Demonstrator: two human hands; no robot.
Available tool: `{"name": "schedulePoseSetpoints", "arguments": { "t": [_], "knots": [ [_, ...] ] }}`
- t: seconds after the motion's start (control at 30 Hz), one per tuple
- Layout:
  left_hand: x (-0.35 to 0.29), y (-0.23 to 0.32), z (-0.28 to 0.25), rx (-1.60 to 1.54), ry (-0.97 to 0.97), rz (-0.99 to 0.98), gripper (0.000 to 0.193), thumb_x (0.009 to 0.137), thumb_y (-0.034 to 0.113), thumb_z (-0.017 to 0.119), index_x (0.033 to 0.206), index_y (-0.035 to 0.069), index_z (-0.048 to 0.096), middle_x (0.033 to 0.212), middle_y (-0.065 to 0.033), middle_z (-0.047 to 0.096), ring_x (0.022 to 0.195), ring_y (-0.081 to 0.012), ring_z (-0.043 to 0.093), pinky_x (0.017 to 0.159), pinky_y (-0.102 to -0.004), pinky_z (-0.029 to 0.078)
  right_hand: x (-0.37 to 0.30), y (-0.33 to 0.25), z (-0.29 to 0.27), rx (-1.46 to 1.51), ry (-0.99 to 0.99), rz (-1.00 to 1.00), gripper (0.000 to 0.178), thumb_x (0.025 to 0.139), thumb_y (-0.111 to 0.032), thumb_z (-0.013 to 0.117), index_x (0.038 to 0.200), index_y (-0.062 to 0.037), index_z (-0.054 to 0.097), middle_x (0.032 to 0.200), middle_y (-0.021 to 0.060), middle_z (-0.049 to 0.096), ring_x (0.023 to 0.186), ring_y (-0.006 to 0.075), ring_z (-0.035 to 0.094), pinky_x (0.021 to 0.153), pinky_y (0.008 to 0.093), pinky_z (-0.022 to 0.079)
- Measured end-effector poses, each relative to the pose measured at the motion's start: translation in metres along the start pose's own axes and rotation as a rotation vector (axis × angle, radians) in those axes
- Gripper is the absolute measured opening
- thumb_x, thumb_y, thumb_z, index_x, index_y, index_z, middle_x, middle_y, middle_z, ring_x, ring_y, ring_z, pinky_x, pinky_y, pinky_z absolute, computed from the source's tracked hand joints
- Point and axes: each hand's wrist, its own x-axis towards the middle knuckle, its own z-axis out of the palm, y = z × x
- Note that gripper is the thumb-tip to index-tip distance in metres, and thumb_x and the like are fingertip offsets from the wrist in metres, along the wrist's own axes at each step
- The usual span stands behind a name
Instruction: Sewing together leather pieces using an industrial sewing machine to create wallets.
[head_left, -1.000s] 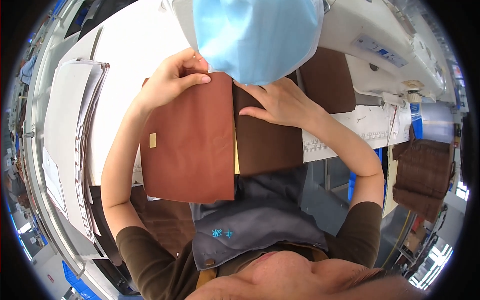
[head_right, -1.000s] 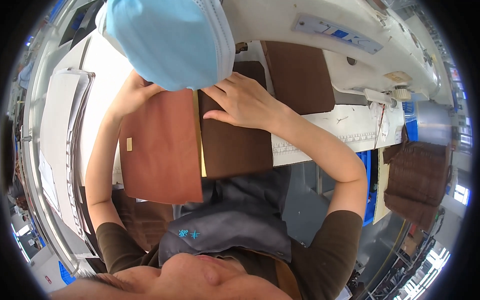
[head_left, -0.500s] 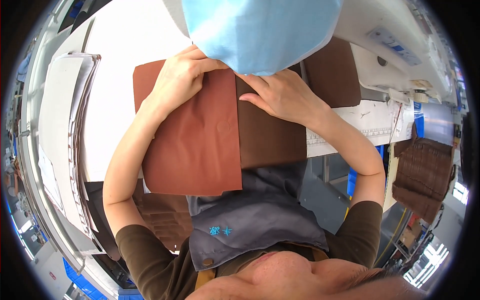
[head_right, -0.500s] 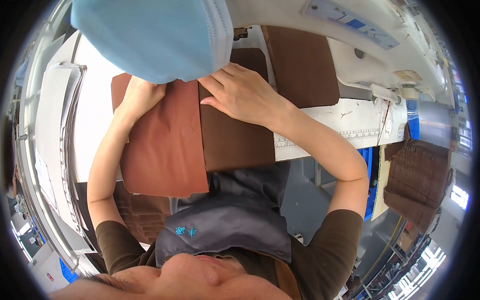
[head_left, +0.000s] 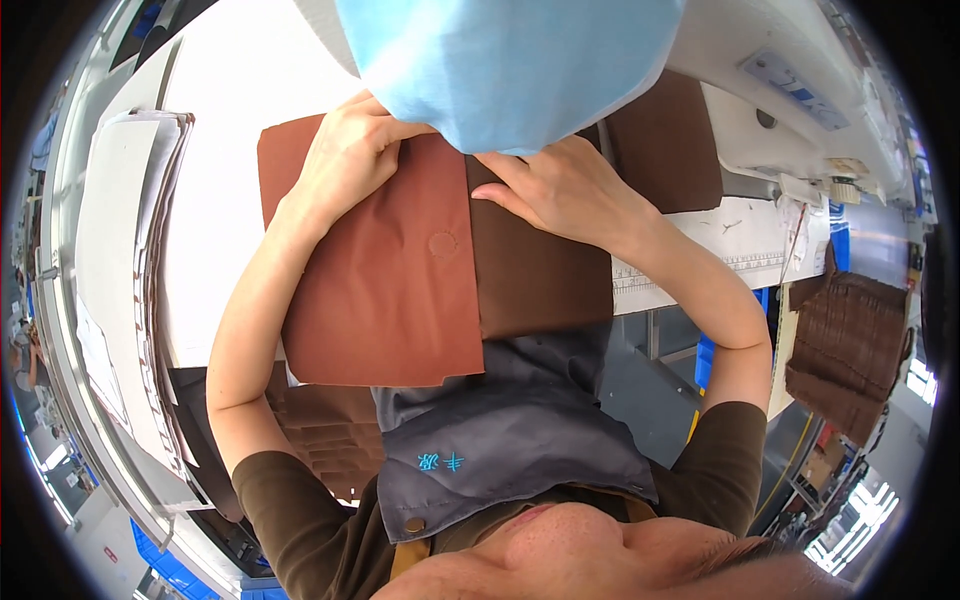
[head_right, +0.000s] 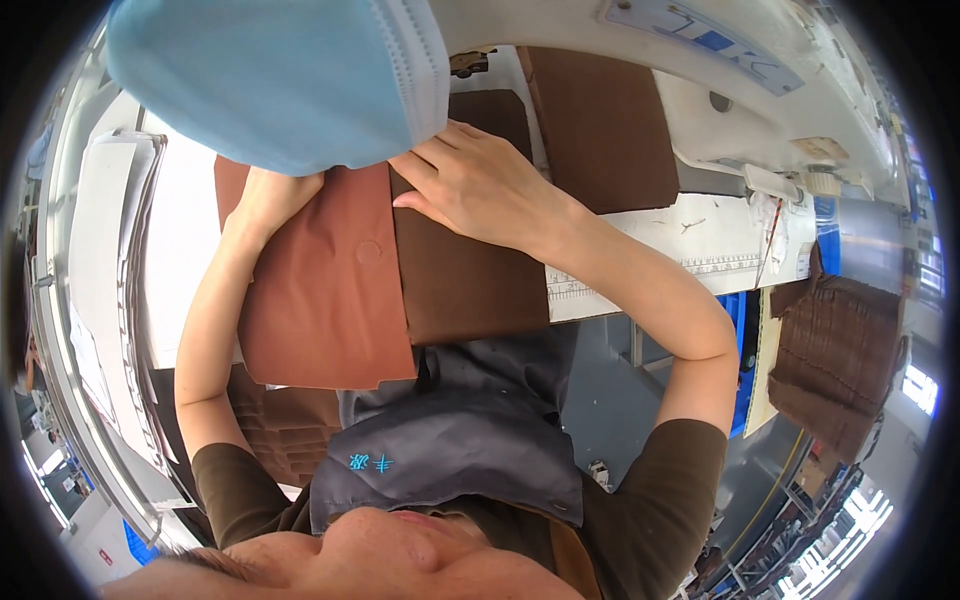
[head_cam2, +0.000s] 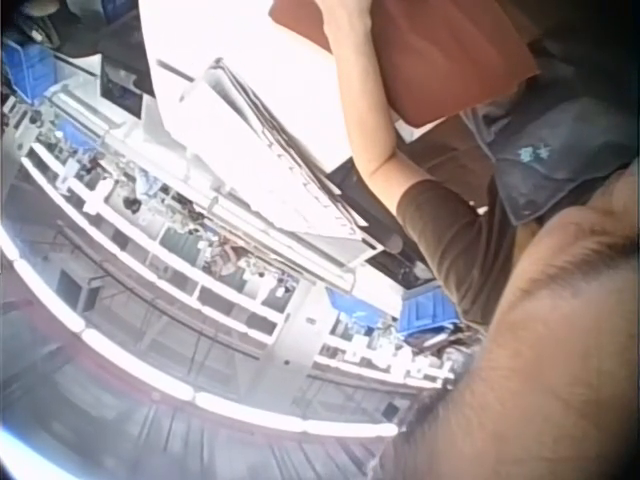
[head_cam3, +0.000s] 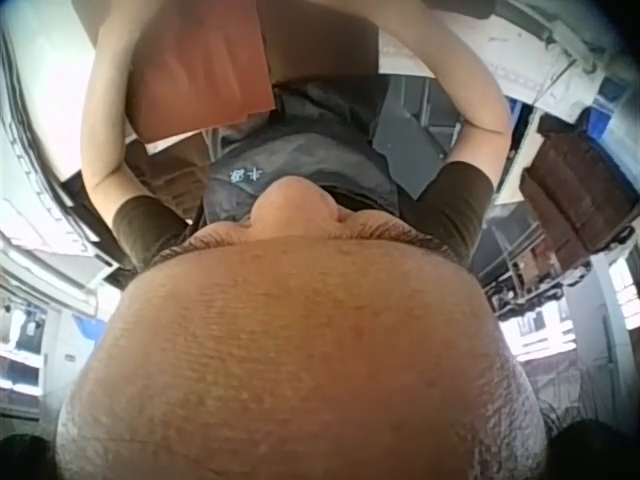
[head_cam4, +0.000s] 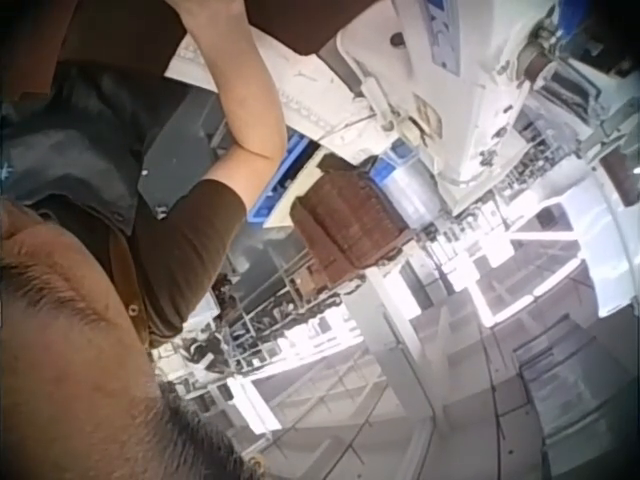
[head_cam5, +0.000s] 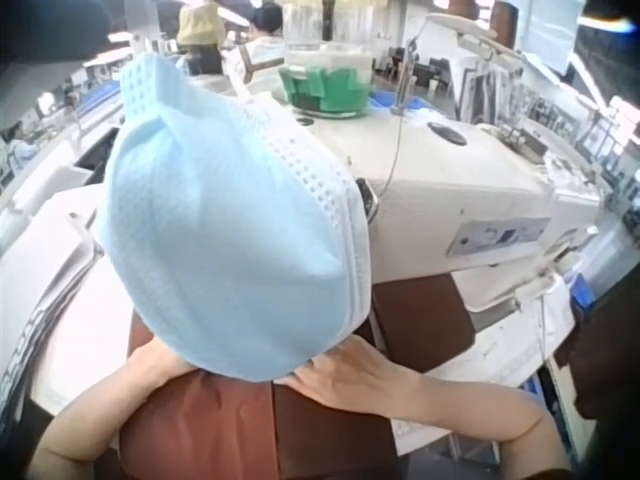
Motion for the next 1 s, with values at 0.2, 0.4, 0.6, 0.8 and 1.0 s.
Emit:
{"name": "schedulePoseSetpoints", "arguments": {
  "t": [0.2,0.4,0.6,0.8,1.0],
  "knots": [
    [-0.004,-0.008,0.009,0.006,-0.001,0.02,0.043,0.059,-0.016,0.054,0.089,0.008,0.072,0.089,-0.0059,0.065,0.086,-0.0256,0.06,0.073,-0.0346,0.052,0.002,-0.002,0.002,-0.025,0.015,0.003,0.044,0.077,-0.028,0.07,0.111,-0.0039,0.057,0.104,0.0066,0.057,0.098,0.022,0.056,0.086,0.0331,0.049],
    [-0.003,-0.001,0.003,0.216,0.013,0.178,0.032,0.065,-0.008,0.058,0.091,0.006,0.071,0.098,-0.0047,0.067,0.1,-0.0259,0.057,0.088,-0.0367,0.046,-0.004,-0.019,-0.006,-0.074,-0.019,-0.025,0.041,0.072,-0.025,0.07,0.103,0.0,0.058,0.097,0.0074,0.056,0.094,0.0225,0.056,0.08,0.0329,0.049],
    [-0.089,0.104,-0.009,-0.052,-0.291,0.092,0.06,0.065,0.026,0.079,0.115,-0.001,0.06,0.124,-0.0142,0.058,0.119,-0.0312,0.052,0.1,-0.0431,0.043,-0.09,-0.102,0.006,-0.163,0.001,0.05,0.03,0.081,-0.022,0.062,0.105,-0.0036,0.061,0.119,0.0081,0.056,0.113,0.024,0.053,0.094,0.0373,0.046],
    [-0.134,0.123,0.005,0.164,0.036,0.222,0.028,0.067,0.014,0.072,0.092,0.004,0.067,0.1,-0.0083,0.066,0.099,-0.0231,0.063,0.08,-0.0332,0.055,-0.099,-0.111,0.037,-0.327,0.357,-0.024,0.018,0.086,-0.015,0.056,0.102,-0.0108,0.063,0.107,0.0031,0.062,0.102,0.0215,0.06,0.086,0.0327,0.051],
    [-0.135,0.131,0.007,0.123,0.109,0.185,0.016,0.069,0.01,0.07,0.084,0.006,0.067,0.093,-0.0054,0.067,0.093,-0.0228,0.065,0.076,-0.0319,0.057,-0.097,-0.116,0.028,-0.174,0.427,-0.125,0.011,0.077,-0.013,0.063,0.086,-0.0073,0.066,0.091,0.005,0.065,0.087,0.0204,0.064,0.08,0.0327,0.053]
  ]
}}
